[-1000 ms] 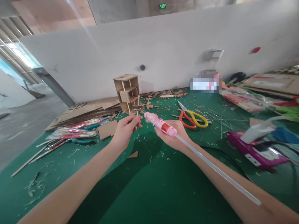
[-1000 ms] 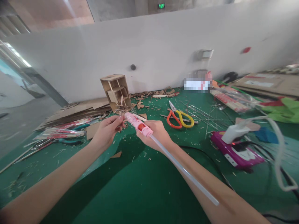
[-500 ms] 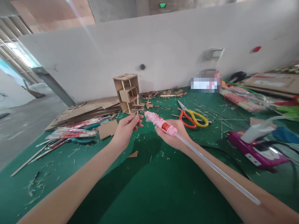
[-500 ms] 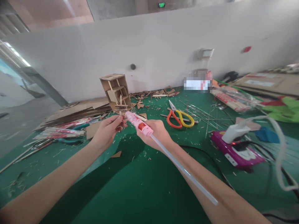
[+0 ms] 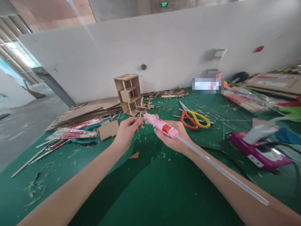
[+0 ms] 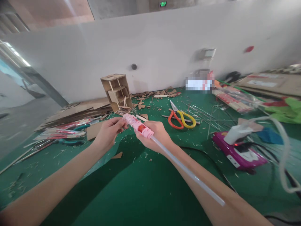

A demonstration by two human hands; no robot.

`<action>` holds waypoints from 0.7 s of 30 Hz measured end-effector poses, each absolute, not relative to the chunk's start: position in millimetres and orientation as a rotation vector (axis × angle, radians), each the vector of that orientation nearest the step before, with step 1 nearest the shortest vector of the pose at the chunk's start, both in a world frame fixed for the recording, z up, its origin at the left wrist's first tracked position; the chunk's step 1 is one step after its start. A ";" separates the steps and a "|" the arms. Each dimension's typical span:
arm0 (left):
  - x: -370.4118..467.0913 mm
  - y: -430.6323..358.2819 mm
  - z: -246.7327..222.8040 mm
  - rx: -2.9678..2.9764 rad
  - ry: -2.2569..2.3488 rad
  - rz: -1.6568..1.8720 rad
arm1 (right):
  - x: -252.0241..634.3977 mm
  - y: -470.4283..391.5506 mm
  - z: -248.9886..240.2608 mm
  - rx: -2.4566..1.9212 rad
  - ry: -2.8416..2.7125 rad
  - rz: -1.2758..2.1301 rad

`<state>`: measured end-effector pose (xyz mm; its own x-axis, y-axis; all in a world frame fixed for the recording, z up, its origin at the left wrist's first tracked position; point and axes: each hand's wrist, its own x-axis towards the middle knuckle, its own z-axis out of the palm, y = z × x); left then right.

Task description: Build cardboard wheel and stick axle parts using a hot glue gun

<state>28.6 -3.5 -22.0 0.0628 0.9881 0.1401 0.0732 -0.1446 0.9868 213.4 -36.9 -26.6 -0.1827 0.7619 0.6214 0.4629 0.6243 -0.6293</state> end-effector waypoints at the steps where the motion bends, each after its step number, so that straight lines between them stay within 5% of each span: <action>1: 28.4 -3.5 -22.0 1.403 1.152 1.231 | 213.5 -36.8 -26.7 -0.995 -1.821 0.370; 21: 26.2 0.3 -23.5 1.429 1.115 1.255 | 215.5 -35.7 -26.9 -1.052 -1.765 0.365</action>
